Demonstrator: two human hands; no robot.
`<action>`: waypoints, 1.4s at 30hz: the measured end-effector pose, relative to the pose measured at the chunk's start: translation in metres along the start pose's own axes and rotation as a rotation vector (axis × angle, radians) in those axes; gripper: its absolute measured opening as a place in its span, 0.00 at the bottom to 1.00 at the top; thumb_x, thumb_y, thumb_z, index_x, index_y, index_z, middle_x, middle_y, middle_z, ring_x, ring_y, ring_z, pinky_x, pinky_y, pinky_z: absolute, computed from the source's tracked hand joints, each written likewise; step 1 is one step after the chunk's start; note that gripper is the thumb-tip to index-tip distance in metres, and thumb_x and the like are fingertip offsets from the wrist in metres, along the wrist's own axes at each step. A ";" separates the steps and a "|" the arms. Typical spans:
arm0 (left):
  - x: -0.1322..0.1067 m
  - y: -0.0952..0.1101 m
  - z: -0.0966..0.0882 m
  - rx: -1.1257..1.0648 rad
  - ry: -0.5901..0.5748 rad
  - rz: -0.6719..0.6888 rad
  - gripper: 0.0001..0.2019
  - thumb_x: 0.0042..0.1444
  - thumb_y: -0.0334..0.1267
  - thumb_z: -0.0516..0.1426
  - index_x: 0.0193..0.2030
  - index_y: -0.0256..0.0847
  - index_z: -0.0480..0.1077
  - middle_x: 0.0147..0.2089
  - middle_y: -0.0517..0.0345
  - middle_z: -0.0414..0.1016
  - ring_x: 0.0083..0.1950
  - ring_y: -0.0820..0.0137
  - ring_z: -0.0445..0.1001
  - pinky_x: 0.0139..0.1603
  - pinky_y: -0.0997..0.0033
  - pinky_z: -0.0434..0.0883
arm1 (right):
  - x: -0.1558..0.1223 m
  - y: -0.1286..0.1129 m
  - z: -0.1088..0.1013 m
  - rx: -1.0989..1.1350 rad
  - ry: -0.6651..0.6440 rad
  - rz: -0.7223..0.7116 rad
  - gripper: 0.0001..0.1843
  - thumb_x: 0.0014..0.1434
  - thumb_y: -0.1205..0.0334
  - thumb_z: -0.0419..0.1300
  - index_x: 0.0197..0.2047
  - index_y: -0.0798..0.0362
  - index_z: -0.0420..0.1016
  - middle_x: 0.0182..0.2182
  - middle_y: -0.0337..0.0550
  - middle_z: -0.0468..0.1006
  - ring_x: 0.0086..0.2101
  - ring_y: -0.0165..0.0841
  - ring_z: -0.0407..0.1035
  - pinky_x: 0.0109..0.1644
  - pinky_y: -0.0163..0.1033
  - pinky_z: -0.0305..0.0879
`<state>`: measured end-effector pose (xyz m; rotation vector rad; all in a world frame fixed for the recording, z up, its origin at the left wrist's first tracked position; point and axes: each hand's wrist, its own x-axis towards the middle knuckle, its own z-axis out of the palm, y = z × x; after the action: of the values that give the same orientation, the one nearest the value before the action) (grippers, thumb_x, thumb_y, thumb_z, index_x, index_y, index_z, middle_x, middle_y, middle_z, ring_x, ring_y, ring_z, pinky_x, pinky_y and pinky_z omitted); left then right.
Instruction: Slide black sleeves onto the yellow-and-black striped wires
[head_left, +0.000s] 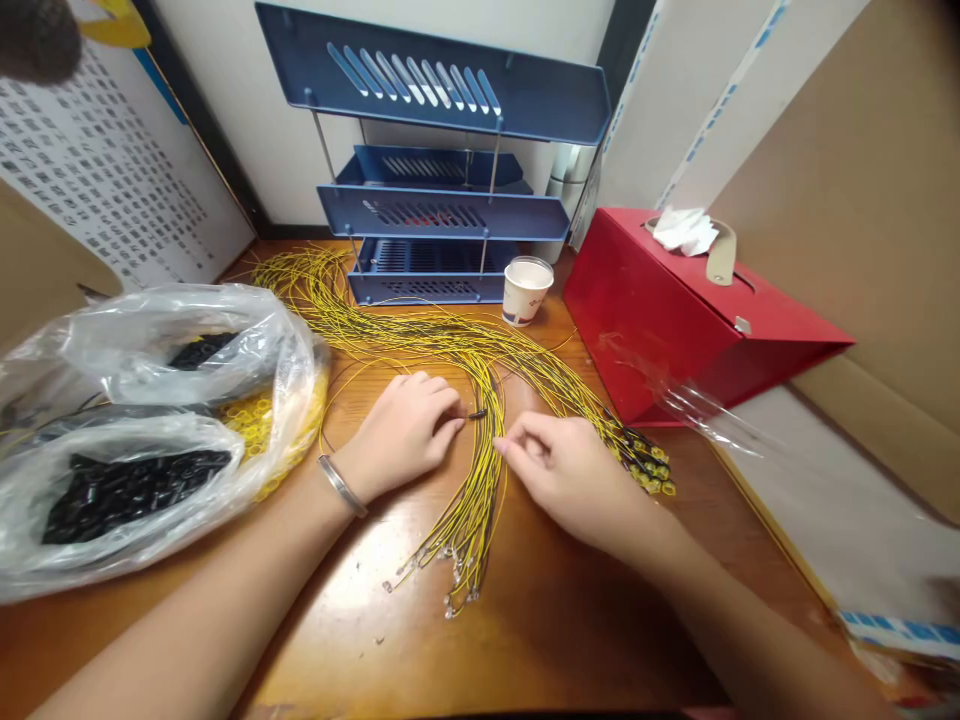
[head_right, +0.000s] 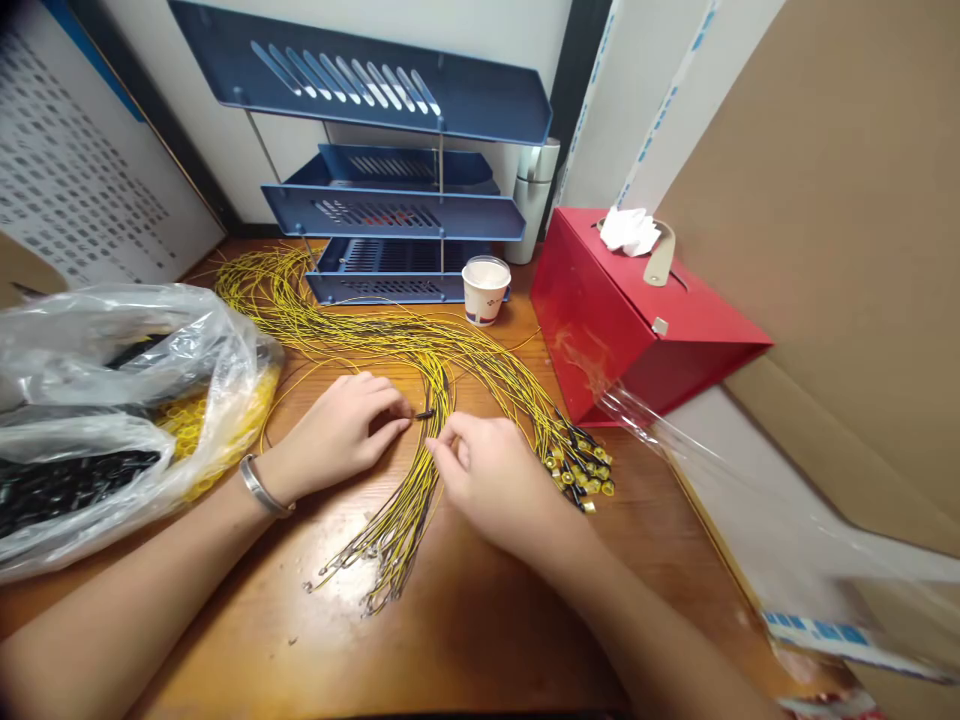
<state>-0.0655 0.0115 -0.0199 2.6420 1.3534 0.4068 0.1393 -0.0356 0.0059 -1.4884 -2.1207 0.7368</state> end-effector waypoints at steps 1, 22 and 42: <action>-0.001 -0.001 0.000 0.005 0.009 -0.007 0.09 0.63 0.38 0.52 0.37 0.39 0.71 0.39 0.54 0.74 0.44 0.63 0.68 0.47 0.61 0.62 | -0.002 0.002 0.006 0.069 0.017 0.022 0.13 0.61 0.59 0.56 0.25 0.52 0.66 0.16 0.31 0.60 0.19 0.25 0.53 0.26 0.35 0.48; -0.005 0.003 0.001 -0.145 0.262 0.105 0.07 0.62 0.36 0.53 0.33 0.39 0.69 0.30 0.60 0.73 0.34 0.69 0.67 0.52 0.58 0.62 | -0.009 0.031 -0.060 -0.465 1.125 -0.146 0.09 0.54 0.60 0.65 0.38 0.52 0.74 0.33 0.44 0.77 0.36 0.37 0.71 0.47 0.47 0.66; -0.007 0.003 -0.003 -0.156 0.303 0.119 0.05 0.53 0.33 0.54 0.27 0.40 0.64 0.24 0.64 0.69 0.27 0.73 0.65 0.57 0.54 0.64 | 0.013 0.068 -0.114 -0.785 0.963 0.042 0.20 0.55 0.57 0.58 0.50 0.52 0.79 0.41 0.49 0.83 0.42 0.44 0.77 0.48 0.44 0.70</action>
<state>-0.0677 0.0040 -0.0178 2.6150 1.1825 0.9216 0.2545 0.0149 0.0489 -1.7190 -1.6043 -0.7979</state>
